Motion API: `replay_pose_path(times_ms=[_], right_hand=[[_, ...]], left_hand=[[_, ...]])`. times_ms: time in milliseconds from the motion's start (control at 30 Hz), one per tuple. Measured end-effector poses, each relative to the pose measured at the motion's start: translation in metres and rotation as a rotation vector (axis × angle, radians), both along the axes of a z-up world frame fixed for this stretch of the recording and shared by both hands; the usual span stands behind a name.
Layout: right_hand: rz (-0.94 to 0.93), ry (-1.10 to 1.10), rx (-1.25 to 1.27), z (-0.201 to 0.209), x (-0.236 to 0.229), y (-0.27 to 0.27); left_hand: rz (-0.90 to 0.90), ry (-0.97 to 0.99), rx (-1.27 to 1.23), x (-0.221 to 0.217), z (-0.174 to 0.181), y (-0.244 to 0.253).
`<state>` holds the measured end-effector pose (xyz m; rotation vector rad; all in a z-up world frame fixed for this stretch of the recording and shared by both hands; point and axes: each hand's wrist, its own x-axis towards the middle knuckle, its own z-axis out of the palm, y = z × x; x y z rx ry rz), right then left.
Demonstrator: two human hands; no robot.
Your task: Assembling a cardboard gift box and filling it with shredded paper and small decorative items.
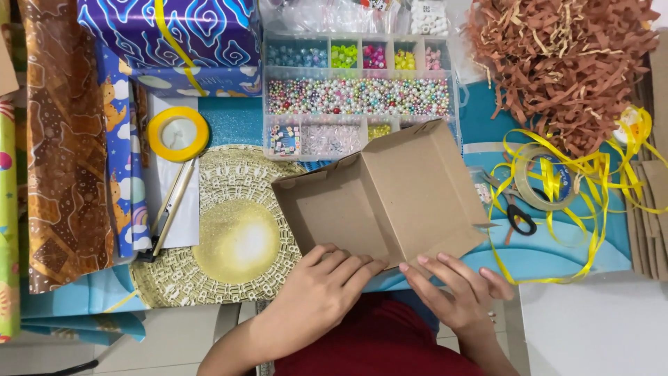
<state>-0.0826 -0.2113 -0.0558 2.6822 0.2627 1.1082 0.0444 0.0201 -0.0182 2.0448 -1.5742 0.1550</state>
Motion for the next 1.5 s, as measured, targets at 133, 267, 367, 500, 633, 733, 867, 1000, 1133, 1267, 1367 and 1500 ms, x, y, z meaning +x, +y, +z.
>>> replay_pose_path(times_ms=[133,267,367,500,633,733,867,1000,1133,1267,1367,1500], right_hand=[[0.061,-0.053,-0.084,-0.013,-0.004,-0.012],[0.116,-0.105,-0.115,-0.017,0.000,-0.012],[0.211,-0.160,-0.122,-0.010,0.015,-0.013],[0.294,-0.055,-0.182,-0.010,0.009,-0.021],[0.284,-0.080,-0.099,-0.020,0.007,-0.018],[0.296,-0.126,-0.092,-0.024,0.019,-0.017],[0.352,-0.422,-0.081,-0.036,0.030,-0.015],[0.313,-0.298,-0.073,-0.033,0.016,-0.015],[0.292,-0.290,-0.107,-0.024,0.014,-0.014],[0.227,-0.236,-0.083,-0.029,0.010,-0.019],[0.131,-0.230,-0.017,-0.036,-0.001,-0.015],[0.017,-0.003,-0.053,-0.024,-0.001,-0.014]], left_hand=[[0.033,0.041,-0.069,0.001,0.009,-0.005],[-0.001,0.065,-0.076,0.003,0.009,-0.006],[-0.044,0.105,-0.046,0.005,0.005,-0.009],[-0.012,0.099,-0.035,0.007,0.007,-0.013],[0.043,0.078,-0.060,0.003,0.009,-0.015],[0.041,0.091,-0.020,0.002,0.008,-0.016],[0.056,0.064,-0.020,-0.001,0.006,-0.017],[0.060,0.045,-0.024,-0.002,0.002,-0.016],[0.053,0.055,-0.018,-0.003,0.000,-0.016],[0.037,0.063,-0.018,-0.004,-0.005,-0.015],[0.040,0.100,-0.031,-0.002,-0.003,-0.013],[0.079,0.081,-0.067,-0.001,0.003,-0.011]])
